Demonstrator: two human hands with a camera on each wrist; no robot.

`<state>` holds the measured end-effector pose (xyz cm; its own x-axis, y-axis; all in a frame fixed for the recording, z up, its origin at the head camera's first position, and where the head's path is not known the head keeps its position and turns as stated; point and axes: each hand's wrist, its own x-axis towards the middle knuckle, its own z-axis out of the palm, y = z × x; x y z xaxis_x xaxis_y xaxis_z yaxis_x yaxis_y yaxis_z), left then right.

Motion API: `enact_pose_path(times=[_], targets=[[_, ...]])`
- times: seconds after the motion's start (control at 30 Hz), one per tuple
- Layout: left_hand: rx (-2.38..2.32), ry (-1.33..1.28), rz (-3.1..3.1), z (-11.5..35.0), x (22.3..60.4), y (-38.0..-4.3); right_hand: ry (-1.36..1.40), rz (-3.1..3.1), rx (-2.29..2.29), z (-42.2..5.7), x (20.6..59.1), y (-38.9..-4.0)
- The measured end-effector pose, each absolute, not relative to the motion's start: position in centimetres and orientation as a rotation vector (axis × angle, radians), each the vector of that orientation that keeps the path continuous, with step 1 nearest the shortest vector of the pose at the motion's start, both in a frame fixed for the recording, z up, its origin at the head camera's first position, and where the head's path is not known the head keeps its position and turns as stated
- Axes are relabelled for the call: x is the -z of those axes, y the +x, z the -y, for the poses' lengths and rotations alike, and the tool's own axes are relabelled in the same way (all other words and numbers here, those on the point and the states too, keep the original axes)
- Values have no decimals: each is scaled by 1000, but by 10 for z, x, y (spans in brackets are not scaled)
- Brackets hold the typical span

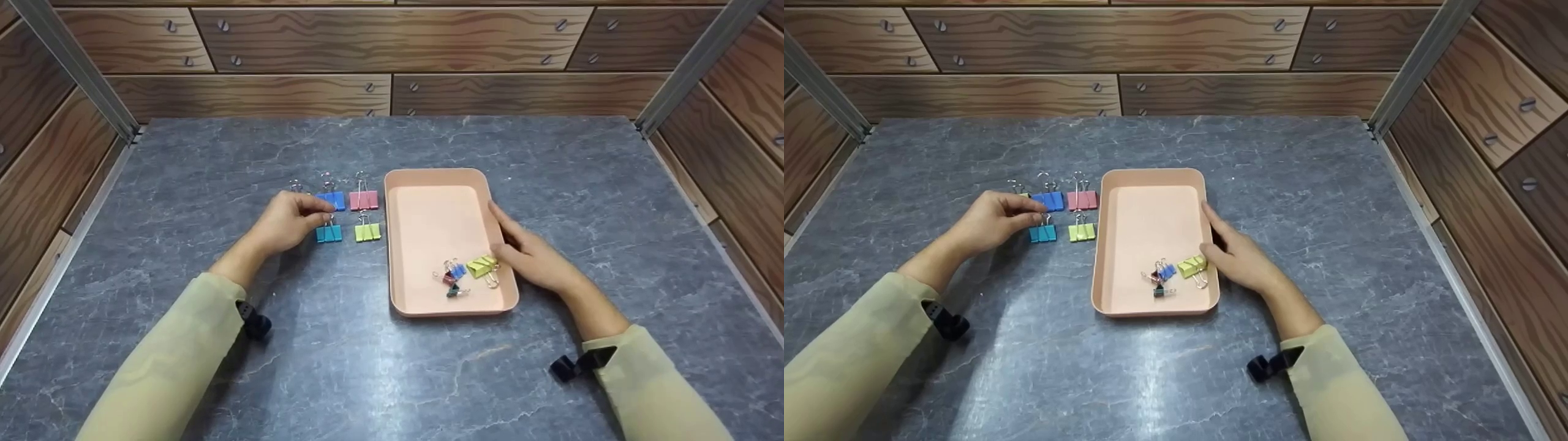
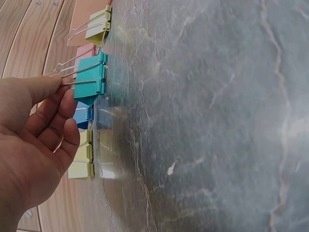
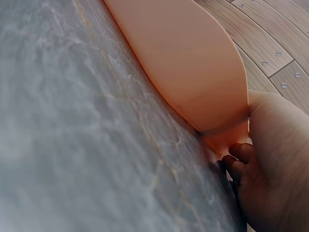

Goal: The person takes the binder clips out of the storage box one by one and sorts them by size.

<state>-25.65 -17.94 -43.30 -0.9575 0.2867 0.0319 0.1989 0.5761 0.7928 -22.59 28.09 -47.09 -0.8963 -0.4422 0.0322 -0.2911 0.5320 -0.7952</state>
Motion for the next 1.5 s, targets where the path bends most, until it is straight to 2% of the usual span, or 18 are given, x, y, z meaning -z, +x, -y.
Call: enact_pose_path(times=[0.77,1.13,1.5], targets=[[-1369,348,-2696,181,424,-252,-627,-2587,1294,-281,471,-226],[-1379,436,-2740,173,395,-243,-591,-2573,1320,-283,472,-227],[-1382,722,-2637,127,374,-227,-539,-2529,1351,-283,470,-227]])
